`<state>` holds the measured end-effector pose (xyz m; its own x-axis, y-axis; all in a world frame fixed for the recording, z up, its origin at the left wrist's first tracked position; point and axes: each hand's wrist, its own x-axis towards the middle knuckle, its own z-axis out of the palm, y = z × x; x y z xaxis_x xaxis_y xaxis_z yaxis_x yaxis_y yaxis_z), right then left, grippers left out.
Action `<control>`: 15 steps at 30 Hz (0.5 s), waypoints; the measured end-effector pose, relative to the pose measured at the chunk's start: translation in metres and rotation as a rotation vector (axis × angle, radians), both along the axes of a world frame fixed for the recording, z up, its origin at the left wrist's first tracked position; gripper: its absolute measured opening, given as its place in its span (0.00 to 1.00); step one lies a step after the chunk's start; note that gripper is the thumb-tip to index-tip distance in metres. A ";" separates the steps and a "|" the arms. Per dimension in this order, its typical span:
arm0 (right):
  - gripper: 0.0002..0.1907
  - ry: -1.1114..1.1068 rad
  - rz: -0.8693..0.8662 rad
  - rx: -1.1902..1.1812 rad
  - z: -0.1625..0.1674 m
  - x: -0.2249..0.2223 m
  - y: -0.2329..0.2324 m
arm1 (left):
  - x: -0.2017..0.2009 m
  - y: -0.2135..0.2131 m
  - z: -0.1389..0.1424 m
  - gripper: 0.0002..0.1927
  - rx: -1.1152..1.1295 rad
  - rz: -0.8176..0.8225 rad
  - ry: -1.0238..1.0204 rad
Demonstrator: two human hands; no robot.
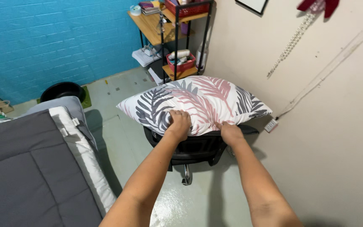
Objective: The person rearranges pillows and a blanket on the bed, then moves an office chair across the room and positions it at the desk. They also adjust items on the desk and hang a bag on a wall hook.
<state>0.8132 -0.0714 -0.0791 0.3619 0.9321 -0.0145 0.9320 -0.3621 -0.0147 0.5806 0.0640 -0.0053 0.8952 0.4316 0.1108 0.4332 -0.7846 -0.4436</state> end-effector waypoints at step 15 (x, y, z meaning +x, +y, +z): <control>0.29 -0.119 -0.120 -0.060 -0.001 0.110 -0.134 | 0.148 -0.125 -0.017 0.24 -0.240 -0.088 0.265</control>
